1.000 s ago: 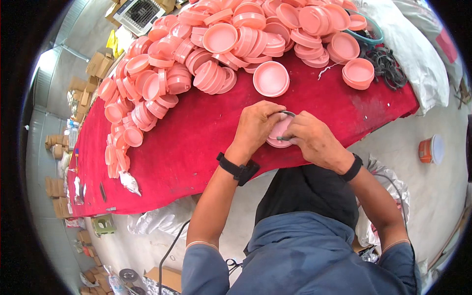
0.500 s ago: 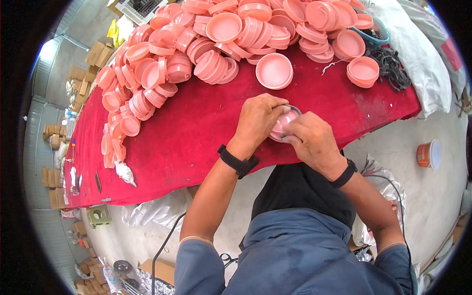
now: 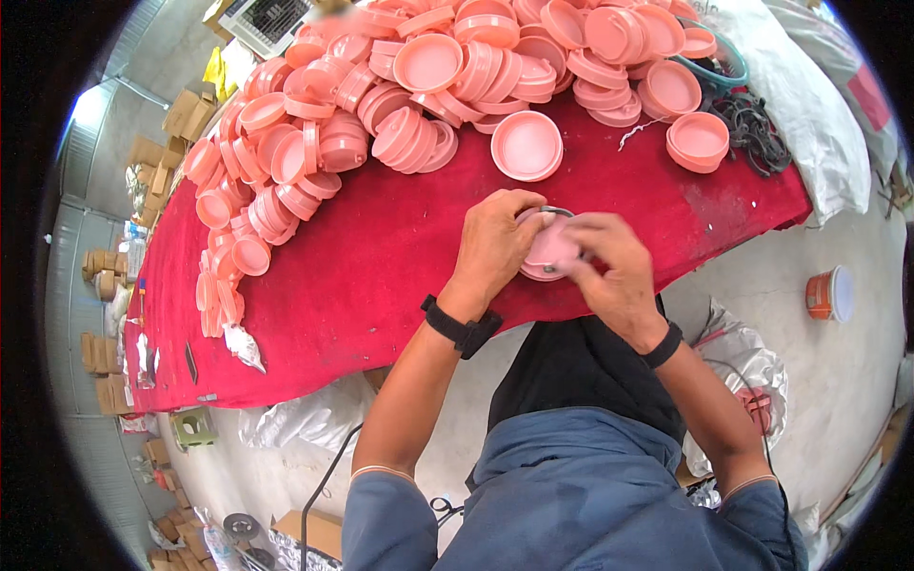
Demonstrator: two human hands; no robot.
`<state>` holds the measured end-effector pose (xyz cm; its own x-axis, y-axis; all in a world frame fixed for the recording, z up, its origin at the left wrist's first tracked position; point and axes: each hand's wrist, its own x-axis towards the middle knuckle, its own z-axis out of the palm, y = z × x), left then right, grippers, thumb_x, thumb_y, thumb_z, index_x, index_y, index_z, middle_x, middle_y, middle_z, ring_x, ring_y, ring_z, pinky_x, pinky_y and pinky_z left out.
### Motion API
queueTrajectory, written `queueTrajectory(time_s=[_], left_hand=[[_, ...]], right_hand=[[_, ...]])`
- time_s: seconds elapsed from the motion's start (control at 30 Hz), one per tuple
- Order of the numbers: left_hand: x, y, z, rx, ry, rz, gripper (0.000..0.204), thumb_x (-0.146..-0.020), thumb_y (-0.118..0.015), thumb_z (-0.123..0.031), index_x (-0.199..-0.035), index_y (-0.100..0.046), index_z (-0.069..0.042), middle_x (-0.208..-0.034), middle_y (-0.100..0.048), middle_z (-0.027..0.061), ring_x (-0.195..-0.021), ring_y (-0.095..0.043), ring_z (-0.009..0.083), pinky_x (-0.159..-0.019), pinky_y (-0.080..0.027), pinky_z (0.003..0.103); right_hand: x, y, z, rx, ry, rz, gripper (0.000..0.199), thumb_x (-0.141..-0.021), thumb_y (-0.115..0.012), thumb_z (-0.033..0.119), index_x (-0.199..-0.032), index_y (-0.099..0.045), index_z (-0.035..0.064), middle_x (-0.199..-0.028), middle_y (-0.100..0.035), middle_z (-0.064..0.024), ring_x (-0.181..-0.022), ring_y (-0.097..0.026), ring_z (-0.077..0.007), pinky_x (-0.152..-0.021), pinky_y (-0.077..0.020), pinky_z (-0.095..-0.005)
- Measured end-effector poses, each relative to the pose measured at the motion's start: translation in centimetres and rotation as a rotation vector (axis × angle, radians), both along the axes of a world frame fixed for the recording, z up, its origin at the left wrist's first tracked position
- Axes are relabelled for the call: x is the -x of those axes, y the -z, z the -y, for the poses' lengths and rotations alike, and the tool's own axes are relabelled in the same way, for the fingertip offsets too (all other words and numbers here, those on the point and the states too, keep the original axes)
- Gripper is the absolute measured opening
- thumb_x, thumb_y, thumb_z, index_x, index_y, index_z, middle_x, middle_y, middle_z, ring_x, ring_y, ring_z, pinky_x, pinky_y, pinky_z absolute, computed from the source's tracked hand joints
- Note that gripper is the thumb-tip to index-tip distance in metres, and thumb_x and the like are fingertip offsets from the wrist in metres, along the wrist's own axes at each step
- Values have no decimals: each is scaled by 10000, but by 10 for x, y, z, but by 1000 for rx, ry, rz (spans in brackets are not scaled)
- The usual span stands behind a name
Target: The recorder uses a small manual tool to trim excess plastic (flash) from the edges of pink circular lids, then uses a cloth and a compressed air gun to clean the parts.
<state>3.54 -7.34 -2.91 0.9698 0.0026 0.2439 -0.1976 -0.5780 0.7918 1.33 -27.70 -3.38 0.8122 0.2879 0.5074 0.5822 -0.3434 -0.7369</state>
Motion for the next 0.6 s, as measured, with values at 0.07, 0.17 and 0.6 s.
queueTrajectory(time_s=[0.07, 0.17, 0.6], left_hand=[[6, -4, 1, -7, -41, 10, 316, -921, -815, -175, -1192, -803, -12, -1085, -786, 189, -976, -778, 346, -868, -612, 425], [10, -18, 15, -66, -49, 111, 310, -914, -818, -157, -1177, -783, 3, -1111, -771, 182, -1023, -758, 343, -909, -596, 426], [28, -20, 41, 230, -112, -14, 408, -900, -854, -62, -1271, -704, 17, -1208, -736, 108, -1137, -710, 218, -1022, -569, 359]], right_hand=[[1, 0, 0, -192, 169, -149, 251, -844, -835, 79, -1072, -751, 16, -1073, -733, -142, -875, -731, -268, -778, -597, -416], [-8, -3, 8, -106, 269, -417, 303, -847, -863, 109, -1085, -720, -14, -959, -743, -166, -826, -740, -260, -765, -605, -411], [4, 1, 0, -159, 275, -325, 262, -868, -818, 178, -1020, -675, 21, -943, -717, -195, -895, -716, -411, -800, -566, -514]])
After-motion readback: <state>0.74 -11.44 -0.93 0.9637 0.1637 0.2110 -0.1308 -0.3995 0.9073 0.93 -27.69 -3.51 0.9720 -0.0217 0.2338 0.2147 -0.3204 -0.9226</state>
